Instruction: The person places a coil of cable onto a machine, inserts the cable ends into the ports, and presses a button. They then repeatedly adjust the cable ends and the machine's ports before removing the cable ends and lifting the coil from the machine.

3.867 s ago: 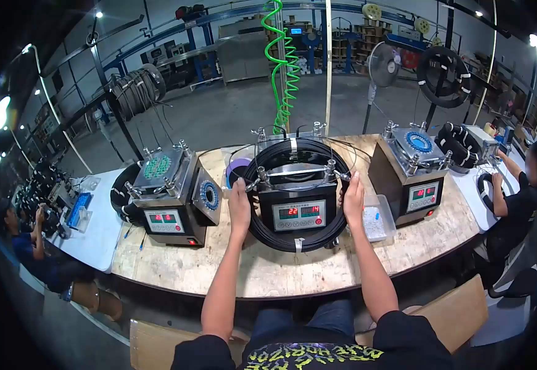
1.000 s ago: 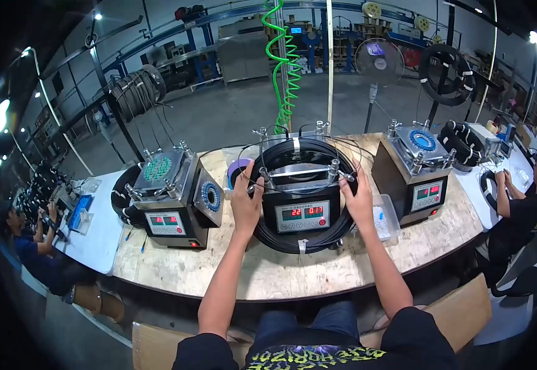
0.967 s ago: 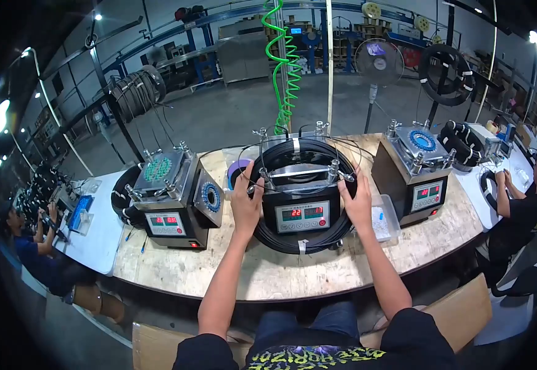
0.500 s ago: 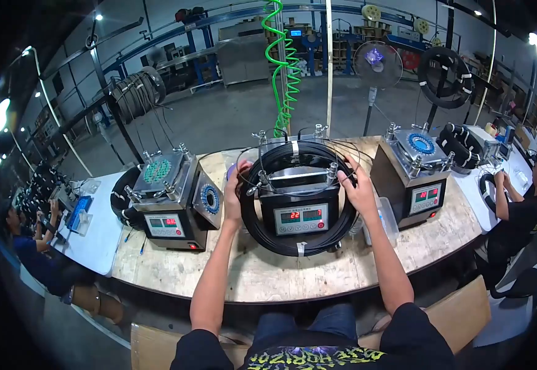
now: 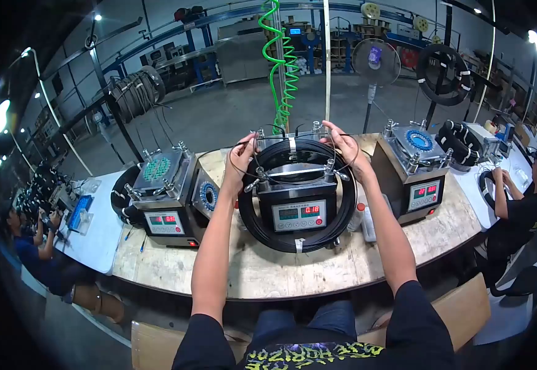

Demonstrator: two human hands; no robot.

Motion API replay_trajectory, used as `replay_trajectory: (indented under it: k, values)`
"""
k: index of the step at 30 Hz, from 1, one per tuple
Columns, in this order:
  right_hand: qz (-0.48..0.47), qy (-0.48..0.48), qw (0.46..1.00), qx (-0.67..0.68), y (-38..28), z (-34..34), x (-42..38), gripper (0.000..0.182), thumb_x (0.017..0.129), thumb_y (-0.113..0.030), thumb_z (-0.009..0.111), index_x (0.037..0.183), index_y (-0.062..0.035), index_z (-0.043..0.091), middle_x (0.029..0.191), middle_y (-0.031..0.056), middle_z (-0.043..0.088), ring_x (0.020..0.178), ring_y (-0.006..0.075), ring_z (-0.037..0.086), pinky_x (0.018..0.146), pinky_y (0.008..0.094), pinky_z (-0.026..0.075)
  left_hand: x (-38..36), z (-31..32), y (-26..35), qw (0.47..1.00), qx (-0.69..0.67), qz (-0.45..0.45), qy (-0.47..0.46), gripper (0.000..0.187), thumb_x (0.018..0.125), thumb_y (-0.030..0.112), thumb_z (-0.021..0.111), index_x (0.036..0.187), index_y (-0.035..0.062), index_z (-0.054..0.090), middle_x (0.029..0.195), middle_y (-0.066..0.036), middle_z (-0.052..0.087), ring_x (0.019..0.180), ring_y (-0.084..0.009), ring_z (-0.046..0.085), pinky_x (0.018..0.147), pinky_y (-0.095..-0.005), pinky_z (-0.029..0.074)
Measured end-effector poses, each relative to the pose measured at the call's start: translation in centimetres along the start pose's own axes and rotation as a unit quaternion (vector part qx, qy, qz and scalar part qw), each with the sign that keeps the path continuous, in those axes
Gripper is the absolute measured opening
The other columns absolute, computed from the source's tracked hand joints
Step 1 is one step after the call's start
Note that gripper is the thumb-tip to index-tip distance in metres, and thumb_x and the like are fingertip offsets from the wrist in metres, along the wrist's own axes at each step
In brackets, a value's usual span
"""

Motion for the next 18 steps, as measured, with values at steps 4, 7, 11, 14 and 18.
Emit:
replay_trajectory:
  k: [4, 7, 11, 14, 18]
  values:
    - [0.016, 0.011, 0.999, 0.025, 2.2, -0.3, -0.1, 0.058, 0.108, -0.050, 0.056, 0.136, 0.0006, 0.068, 0.127, 0.0080, 0.072, 0.116, 0.0141, 0.065, 0.105, 0.0283, 0.048, -1.2, -0.3, -0.4, 0.999, 0.023, 0.033, 0.017, 0.034, 0.108, 0.030, 0.063, 0.127, 0.0030, 0.071, 0.099, -0.001, 0.070, 0.093, -0.0076, 0.063, 0.084, -0.0216, 0.050]
    - [0.008, 0.003, 1.000, 0.025, 1.5, -0.4, -0.8, 0.060, 0.108, -0.049, 0.058, 0.135, 0.0031, 0.068, 0.130, 0.0098, 0.072, 0.121, 0.0167, 0.065, 0.108, 0.0299, 0.048, -1.8, -0.2, 0.4, 0.998, 0.033, 0.034, 0.031, 0.034, 0.108, 0.030, 0.063, 0.127, 0.0029, 0.070, 0.102, -0.002, 0.071, 0.094, -0.0085, 0.065, 0.085, -0.0222, 0.051]
    - [0.009, -0.030, 0.999, 0.017, 0.3, -0.4, -1.3, 0.056, 0.109, -0.045, 0.055, 0.136, 0.0034, 0.066, 0.130, 0.0110, 0.071, 0.118, 0.0175, 0.067, 0.107, 0.0303, 0.049, -2.8, -0.6, -0.3, 0.990, -0.106, 0.003, 0.094, 0.033, 0.108, 0.030, 0.063, 0.123, 0.0025, 0.073, 0.099, -0.002, 0.071, 0.090, -0.0104, 0.066, 0.082, -0.0253, 0.052]
    - [-0.021, 0.019, 0.999, 0.018, 1.8, -0.5, -0.9, 0.049, 0.109, -0.038, 0.058, 0.132, 0.0047, 0.068, 0.124, 0.0119, 0.074, 0.115, 0.0173, 0.068, 0.105, 0.0302, 0.050, -2.6, -0.8, 0.0, 0.994, -0.042, 0.014, 0.103, 0.034, 0.108, 0.033, 0.063, 0.123, 0.0035, 0.072, 0.099, -0.004, 0.073, 0.089, -0.0128, 0.069, 0.082, -0.0267, 0.054]
    - [-0.076, 0.043, 0.996, 0.014, 2.5, -0.3, -1.2, 0.045, 0.110, -0.033, 0.058, 0.127, 0.0060, 0.071, 0.120, 0.0124, 0.076, 0.109, 0.0167, 0.070, 0.100, 0.0290, 0.052, -3.1, -0.4, 0.3, 0.993, -0.024, 0.007, 0.112, 0.035, 0.108, 0.034, 0.062, 0.125, 0.0046, 0.071, 0.102, -0.005, 0.072, 0.090, -0.0121, 0.068, 0.080, -0.0260, 0.055]
Point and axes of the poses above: each hand's wrist, its own x-axis towards the middle knuckle, its own z-axis out of the palm, y = z × x, the point moved 3 cm from there along x, towards the middle knuckle
